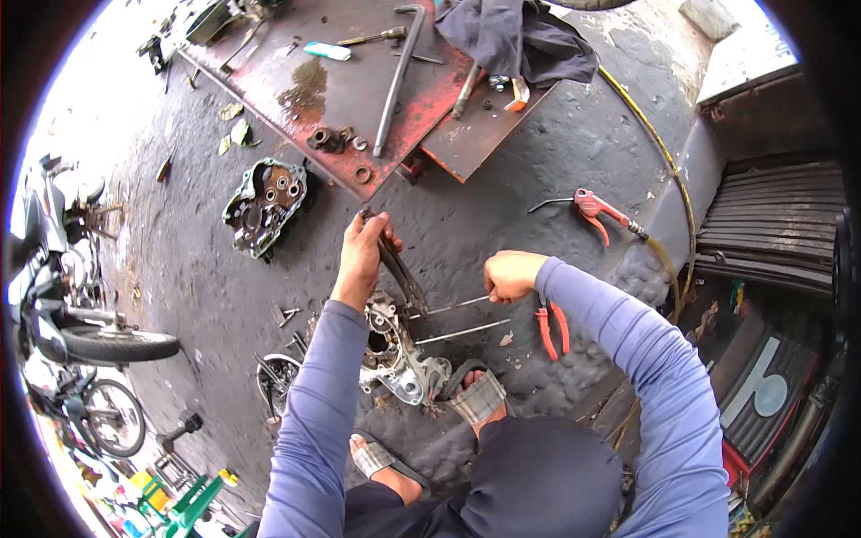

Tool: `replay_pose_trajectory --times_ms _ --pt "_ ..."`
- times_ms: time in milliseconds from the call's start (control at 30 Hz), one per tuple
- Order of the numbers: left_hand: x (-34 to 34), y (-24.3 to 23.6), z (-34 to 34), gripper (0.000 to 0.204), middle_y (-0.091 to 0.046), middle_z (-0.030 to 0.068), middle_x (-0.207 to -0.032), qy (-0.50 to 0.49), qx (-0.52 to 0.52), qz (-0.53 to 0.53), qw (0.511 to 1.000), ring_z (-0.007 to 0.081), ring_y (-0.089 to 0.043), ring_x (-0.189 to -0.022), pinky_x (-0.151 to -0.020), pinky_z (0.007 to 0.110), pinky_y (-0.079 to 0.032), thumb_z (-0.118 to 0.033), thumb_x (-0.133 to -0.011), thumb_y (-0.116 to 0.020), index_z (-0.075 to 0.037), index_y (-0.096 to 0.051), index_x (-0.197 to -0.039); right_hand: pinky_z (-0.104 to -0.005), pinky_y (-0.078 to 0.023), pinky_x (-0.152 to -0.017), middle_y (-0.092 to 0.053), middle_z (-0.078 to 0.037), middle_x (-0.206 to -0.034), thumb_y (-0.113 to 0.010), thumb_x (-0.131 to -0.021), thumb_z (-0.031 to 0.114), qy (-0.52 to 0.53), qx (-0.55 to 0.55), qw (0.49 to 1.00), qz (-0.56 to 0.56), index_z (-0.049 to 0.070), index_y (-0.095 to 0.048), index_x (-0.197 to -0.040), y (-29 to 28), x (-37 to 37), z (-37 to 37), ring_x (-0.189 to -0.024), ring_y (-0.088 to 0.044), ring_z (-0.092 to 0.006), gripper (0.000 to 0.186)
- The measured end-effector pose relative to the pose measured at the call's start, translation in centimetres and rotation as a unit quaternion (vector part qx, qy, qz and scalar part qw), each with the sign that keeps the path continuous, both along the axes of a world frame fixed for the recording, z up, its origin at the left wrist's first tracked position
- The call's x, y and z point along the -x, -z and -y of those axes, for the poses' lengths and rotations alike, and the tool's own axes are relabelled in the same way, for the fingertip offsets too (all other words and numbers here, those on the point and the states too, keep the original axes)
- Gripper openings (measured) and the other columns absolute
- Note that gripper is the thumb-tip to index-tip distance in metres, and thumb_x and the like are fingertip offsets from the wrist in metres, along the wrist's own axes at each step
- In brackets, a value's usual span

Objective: The recorder is repairing the motorcycle engine by using tools to adjust and check its components.

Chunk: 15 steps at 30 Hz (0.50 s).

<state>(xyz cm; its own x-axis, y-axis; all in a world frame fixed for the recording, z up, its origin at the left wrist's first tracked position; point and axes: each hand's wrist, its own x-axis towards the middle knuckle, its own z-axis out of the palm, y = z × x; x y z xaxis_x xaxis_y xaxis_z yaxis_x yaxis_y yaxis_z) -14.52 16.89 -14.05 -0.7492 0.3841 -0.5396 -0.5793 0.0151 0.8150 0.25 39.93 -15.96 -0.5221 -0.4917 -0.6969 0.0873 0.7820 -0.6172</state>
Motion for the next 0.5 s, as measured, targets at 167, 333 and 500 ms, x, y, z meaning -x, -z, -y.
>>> replay_pose_trajectory --times_ms 167,333,500 --pt "0.5 0.3 0.7 0.01 -0.049 0.0033 -0.069 -0.003 -0.047 0.0 0.999 0.0198 -0.055 -0.061 -0.062 0.038 -0.051 -0.013 -0.093 -0.057 -0.008 -0.048 -0.093 -0.0339 -0.049 -0.052 -0.069 -0.001 -0.072 -0.062 -0.093 0.016 0.028 0.027 0.986 0.16 0.007 -0.074 -0.082 1.5 1.7 0.4 -0.063 -0.063 -0.0136 0.018" --pt "-0.1 0.8 0.2 0.01 -0.046 0.0024 -0.067 -0.023 -0.083 0.0 0.996 0.0188 -0.053 -0.059 -0.061 0.037 -0.05 -0.011 -0.09 -0.057 -0.008 -0.048 -0.092 -0.0432 -0.055 -0.068 -0.071 -0.018 -0.08 -0.064 -0.086 0.013 -0.072 0.005 0.997 0.033 -0.001 -0.072 -0.088 -0.3 1.2 1.1 -0.073 -0.069 -0.0319 0.016" --pt "-0.8 0.7 -0.6 0.011 -0.039 -0.0013 -0.064 -0.063 -0.122 0.033 0.99 0.0108 -0.041 -0.051 -0.051 0.03 -0.04 -0.009 -0.087 -0.057 -0.009 -0.046 -0.089 -0.0499 -0.054 -0.077 -0.068 -0.026 -0.08 -0.062 -0.071 0.007 0.072 -0.03 0.996 -0.043 -0.003 -0.068 -0.075 -2.2 -1.1 1.3 -0.085 -0.068 -0.0435 0.012"
